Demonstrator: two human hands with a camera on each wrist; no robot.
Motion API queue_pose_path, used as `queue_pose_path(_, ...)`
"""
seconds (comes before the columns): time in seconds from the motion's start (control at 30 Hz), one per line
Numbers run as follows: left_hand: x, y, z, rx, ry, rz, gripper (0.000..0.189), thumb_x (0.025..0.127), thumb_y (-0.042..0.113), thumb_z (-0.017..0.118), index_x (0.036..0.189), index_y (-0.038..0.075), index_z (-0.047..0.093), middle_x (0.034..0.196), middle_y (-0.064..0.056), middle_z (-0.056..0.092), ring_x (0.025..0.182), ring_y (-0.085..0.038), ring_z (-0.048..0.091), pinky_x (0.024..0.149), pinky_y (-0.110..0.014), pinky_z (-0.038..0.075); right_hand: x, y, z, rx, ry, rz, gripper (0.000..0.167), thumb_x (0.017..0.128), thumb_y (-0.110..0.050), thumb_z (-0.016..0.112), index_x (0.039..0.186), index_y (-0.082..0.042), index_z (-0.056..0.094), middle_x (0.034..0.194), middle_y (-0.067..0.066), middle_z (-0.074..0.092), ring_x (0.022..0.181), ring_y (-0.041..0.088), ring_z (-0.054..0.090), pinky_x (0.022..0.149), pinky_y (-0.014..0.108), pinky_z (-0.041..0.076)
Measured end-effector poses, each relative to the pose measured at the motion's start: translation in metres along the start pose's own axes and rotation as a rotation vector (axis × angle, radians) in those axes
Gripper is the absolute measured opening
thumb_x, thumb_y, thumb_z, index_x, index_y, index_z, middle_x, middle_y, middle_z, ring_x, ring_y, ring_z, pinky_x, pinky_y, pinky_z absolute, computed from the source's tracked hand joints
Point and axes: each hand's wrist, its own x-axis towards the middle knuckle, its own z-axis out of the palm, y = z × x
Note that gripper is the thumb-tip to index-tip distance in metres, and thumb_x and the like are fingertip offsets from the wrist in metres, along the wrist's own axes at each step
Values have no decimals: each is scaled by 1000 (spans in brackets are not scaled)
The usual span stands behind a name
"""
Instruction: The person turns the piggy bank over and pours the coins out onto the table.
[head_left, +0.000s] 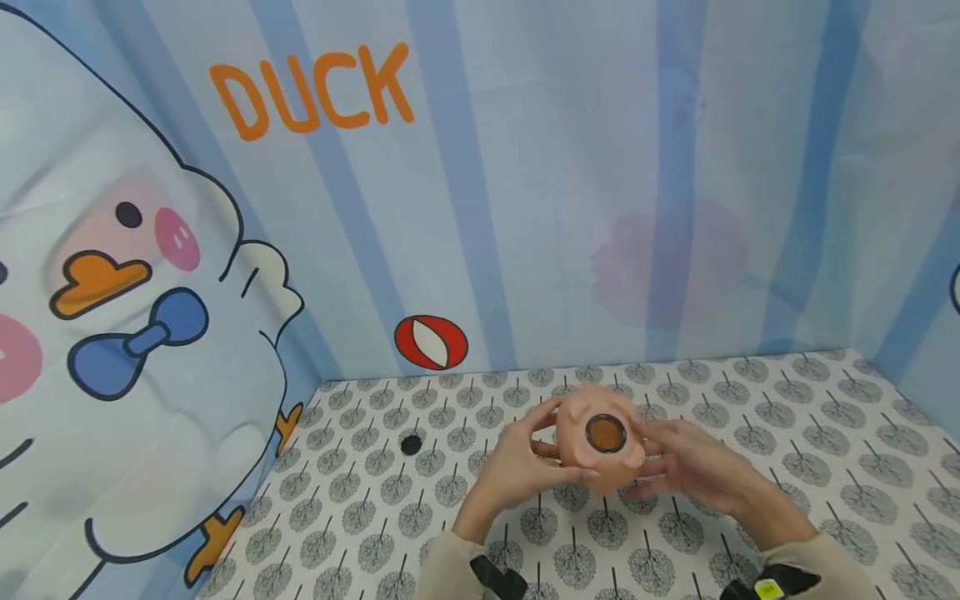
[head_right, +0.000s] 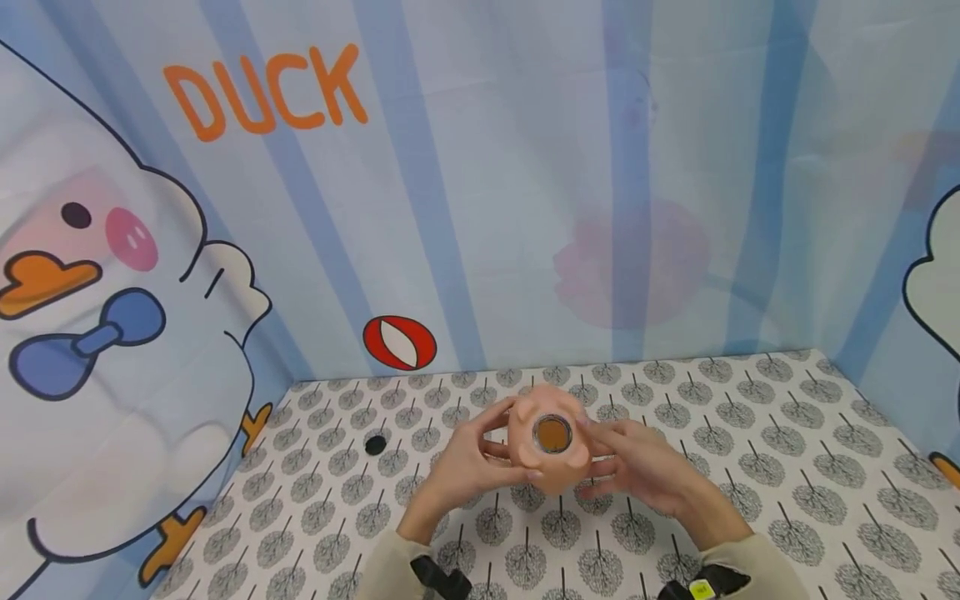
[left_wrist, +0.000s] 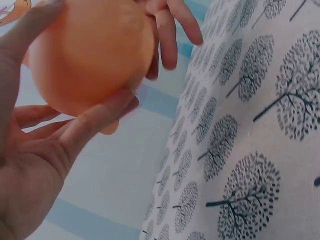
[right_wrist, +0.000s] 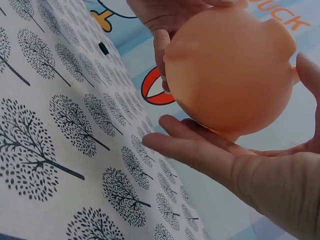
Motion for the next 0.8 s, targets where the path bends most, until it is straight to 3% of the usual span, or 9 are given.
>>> queue_pose_path(0.13, -1, 3, 3, 17, -5, 4, 95, 81, 22, 93, 158, 44, 42, 154, -4, 58, 101, -10, 78, 84, -28, 67, -1, 3, -2, 14, -13, 9, 62, 116, -27, 41, 156, 18, 25, 126, 3, 74, 112, 22, 77, 105, 51, 60)
queue_pose_path(0.3, 0, 3, 3, -50, -46, -23, 103, 81, 17, 93, 162, 42, 35, 163, 1, 47, 116, -14, 73, 93, -29, 65, -1, 2, 1, -63, 125, -4, 70, 112, -24, 52, 154, 24, 23, 119, 2, 75, 102, 17, 79, 98, 37, 65)
queue_pose_path(0.47, 0, 5, -3, -81, -60, -64, 103, 87, 23, 89, 165, 41, 25, 170, 1, 35, 134, -25, 65, 97, -31, 63, 0, -1, 4, -128, 239, -4, 75, 108, -25, 60, 156, 20, 24, 127, 7, 72, 103, 14, 77, 97, 33, 64)
queue_pose_path(0.57, 0, 4, -6, -134, -34, -99, 97, 94, 31, 82, 169, 31, 20, 170, -7, 35, 137, -32, 63, 97, -35, 65, 0, -2, 5, -155, 289, -6, 76, 107, -25, 62, 158, 17, 24, 142, 21, 63, 111, 13, 74, 99, 32, 63)
queue_pose_path(0.67, 2, 1, -6, -236, -4, -154, 87, 101, 43, 70, 169, 17, 22, 166, -18, 39, 133, -38, 65, 97, -39, 65, -1, -2, 6, -186, 310, -15, 78, 106, -24, 64, 160, 14, 22, 158, 34, 43, 121, 13, 69, 103, 32, 62)
queue_pose_path(0.8, 6, -6, -4, -394, 36, -244, 87, 102, 58, 61, 163, 2, 32, 154, -26, 52, 117, -37, 74, 95, -41, 66, 0, -3, 7, -206, 319, -17, 82, 104, -22, 66, 162, 11, 18, 165, 38, 28, 131, 18, 63, 108, 33, 60)
